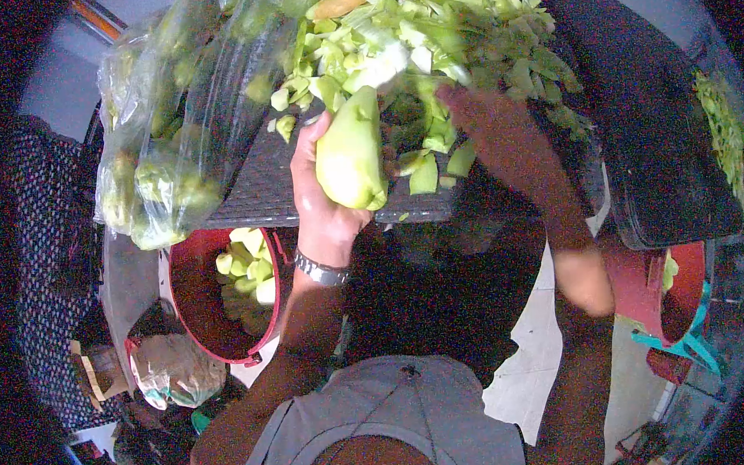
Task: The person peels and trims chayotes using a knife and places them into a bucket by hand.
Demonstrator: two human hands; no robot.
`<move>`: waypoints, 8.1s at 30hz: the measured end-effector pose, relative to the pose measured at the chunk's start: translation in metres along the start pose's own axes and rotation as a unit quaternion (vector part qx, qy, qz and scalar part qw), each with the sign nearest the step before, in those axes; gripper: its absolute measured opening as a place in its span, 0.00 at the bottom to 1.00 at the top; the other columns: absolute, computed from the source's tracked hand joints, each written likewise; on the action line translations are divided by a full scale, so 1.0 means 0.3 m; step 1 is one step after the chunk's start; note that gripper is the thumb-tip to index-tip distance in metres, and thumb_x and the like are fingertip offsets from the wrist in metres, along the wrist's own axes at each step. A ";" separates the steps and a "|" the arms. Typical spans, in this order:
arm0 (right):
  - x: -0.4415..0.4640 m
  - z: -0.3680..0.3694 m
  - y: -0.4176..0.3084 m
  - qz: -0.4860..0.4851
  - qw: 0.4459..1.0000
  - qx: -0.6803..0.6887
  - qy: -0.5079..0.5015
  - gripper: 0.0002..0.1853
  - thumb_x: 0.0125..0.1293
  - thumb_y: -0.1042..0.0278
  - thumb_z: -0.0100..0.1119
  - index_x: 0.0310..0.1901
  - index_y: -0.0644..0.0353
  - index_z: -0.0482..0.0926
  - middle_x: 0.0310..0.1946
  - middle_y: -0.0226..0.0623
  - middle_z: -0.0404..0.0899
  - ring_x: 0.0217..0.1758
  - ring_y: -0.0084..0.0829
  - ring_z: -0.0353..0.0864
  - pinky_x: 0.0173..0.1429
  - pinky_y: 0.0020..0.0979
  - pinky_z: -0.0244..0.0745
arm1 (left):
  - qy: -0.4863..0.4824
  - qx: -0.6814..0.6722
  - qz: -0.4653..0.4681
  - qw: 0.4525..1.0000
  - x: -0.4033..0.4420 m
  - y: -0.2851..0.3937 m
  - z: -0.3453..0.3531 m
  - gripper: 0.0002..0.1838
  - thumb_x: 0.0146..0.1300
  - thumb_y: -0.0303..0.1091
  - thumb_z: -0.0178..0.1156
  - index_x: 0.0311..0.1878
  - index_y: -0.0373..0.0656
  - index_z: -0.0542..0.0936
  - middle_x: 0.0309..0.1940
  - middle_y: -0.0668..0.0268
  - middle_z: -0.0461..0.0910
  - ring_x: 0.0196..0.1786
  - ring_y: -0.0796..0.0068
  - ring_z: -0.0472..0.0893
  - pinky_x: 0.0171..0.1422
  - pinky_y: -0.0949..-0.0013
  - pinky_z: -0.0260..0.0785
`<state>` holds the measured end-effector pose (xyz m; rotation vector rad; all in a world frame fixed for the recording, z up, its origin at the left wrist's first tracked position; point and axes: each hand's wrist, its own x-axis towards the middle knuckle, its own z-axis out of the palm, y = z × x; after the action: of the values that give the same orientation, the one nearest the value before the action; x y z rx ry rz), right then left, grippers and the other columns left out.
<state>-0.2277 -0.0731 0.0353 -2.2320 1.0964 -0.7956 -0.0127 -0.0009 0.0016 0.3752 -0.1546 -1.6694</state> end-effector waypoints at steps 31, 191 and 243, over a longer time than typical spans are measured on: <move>-0.055 -0.015 0.047 0.144 0.981 0.129 0.010 0.29 0.74 0.36 0.50 0.43 0.60 0.79 0.14 0.32 0.68 0.14 0.28 0.69 0.22 0.33 0.63 | -0.097 -0.024 -0.030 0.995 0.014 -0.006 0.037 0.27 0.68 0.36 0.55 0.66 0.29 0.70 0.61 0.48 0.78 0.61 0.50 0.80 0.68 0.45 0.73; -0.106 0.200 -0.156 0.289 0.828 0.480 -0.028 0.33 0.68 0.24 0.52 0.34 0.53 0.76 0.10 0.18 0.60 0.08 0.17 0.58 0.12 0.26 0.54 | -0.035 -0.143 0.100 0.984 -0.022 0.045 0.007 0.27 0.68 0.48 0.58 0.61 0.38 0.76 0.58 0.54 0.80 0.62 0.54 0.78 0.75 0.49 0.64; -0.320 0.317 -0.206 0.082 0.965 0.236 0.074 0.35 0.81 0.48 0.39 0.74 0.72 0.57 0.17 0.31 0.70 0.18 0.23 0.69 0.24 0.29 0.64 | 0.070 0.057 0.100 0.991 -0.007 -0.072 -0.007 0.18 0.78 0.40 0.48 0.60 0.39 0.76 0.43 0.60 0.82 0.45 0.62 0.83 0.51 0.59 0.79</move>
<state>-0.1775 0.0573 -0.0150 -1.6851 1.0150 -1.0402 -0.0320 0.0044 -0.0066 0.5438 -0.1773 -1.4346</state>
